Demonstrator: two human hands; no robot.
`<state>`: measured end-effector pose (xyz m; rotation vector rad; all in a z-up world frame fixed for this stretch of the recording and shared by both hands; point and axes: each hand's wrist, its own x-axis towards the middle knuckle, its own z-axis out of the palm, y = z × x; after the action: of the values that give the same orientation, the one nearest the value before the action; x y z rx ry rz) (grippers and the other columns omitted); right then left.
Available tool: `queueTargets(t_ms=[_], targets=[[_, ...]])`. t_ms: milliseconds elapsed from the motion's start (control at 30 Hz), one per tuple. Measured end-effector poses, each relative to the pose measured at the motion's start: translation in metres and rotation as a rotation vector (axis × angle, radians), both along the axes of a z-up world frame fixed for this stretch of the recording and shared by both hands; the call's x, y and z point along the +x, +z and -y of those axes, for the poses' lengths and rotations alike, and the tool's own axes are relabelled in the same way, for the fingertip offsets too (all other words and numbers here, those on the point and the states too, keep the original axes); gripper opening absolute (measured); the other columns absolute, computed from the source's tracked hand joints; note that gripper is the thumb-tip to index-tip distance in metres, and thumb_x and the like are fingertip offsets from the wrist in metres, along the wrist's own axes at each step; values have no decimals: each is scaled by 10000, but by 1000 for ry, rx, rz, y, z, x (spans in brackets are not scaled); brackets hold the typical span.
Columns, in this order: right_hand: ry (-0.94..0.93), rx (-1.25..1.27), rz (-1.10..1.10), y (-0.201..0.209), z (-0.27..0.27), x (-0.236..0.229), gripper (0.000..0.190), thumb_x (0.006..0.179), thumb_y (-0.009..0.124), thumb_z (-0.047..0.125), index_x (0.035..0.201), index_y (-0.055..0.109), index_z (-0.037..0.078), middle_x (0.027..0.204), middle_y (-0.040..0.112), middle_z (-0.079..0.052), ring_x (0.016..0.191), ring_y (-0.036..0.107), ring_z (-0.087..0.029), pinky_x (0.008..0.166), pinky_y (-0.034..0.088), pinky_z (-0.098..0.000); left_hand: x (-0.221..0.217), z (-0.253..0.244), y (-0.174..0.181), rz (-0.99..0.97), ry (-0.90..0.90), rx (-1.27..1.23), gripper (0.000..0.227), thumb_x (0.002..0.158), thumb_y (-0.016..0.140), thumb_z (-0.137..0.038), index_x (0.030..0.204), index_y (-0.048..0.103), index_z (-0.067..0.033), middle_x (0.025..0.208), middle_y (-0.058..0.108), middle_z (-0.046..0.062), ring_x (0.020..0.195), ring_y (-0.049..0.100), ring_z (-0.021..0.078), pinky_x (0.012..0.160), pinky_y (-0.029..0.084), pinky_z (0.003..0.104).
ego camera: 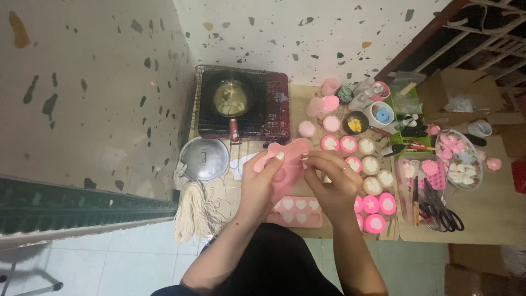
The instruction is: Preparing silicone candle molds by inserting wicks using a wooden stick and monitoring melting wax on a stove.
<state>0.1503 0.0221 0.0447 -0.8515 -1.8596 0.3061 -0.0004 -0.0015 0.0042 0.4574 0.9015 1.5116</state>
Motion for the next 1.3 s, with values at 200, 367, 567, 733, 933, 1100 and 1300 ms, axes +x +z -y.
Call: queueTargets(t_ms=[200, 367, 567, 733, 933, 1100, 1300], targets=[[12, -8, 24, 1, -1, -1, 241, 821, 762, -122, 1021, 695, -5, 1062, 732, -114, 981, 729, -219, 841, 600, -313, 3, 4, 7, -29, 4, 88, 225, 980, 656, -169, 1094, 699, 21, 913, 658, 1, 785, 568, 63, 680, 476, 228], [26, -10, 17, 4, 0, -4, 233, 834, 761, -118, 1024, 694, -1, 1055, 726, -112, 942, 722, -202, 789, 598, -290, 5, 5, -2, -301, 63, 120, 244, 984, 663, -183, 1089, 715, 31, 916, 671, 4, 818, 577, 67, 708, 492, 230], [-16, -116, 1, 1, 4, -2, 226, 836, 767, -102, 1026, 717, 10, 1061, 717, -106, 893, 711, -156, 717, 590, -252, 4, 7, 11, -475, 72, 140, 261, 987, 651, -203, 1083, 716, 31, 896, 687, 13, 826, 591, 77, 725, 507, 243], [-30, -221, -48, -1, 5, 2, 210, 864, 744, -86, 1057, 721, -5, 1153, 624, -107, 965, 707, -150, 750, 643, -248, 6, 7, 6, -428, 45, 192, 257, 1003, 623, -204, 1094, 699, 24, 915, 690, 6, 842, 592, 65, 736, 508, 239], [17, -340, -53, -5, 5, 7, 179, 913, 680, -81, 1078, 680, -12, 1212, 575, -100, 1027, 695, -154, 788, 609, -276, 7, 6, -6, -446, 27, 130, 231, 1001, 646, -197, 1009, 702, 26, 841, 648, 6, 772, 564, 65, 670, 479, 239], [49, -382, -74, -5, 7, 7, 168, 925, 670, -75, 1078, 671, -6, 1219, 556, -100, 1046, 671, -159, 809, 633, -264, 8, 4, -6, -337, 13, 103, 221, 1001, 636, -187, 1033, 698, 23, 831, 622, -18, 750, 529, 60, 645, 451, 233], [205, -529, -301, -25, 0, 20, 158, 946, 655, -94, 1085, 682, -24, 1249, 526, -89, 1110, 633, -168, 884, 632, -308, 7, 0, -8, 126, -106, 76, 242, 959, 630, -156, 1137, 657, 5, 942, 652, 1, 827, 604, 84, 767, 552, 265]])
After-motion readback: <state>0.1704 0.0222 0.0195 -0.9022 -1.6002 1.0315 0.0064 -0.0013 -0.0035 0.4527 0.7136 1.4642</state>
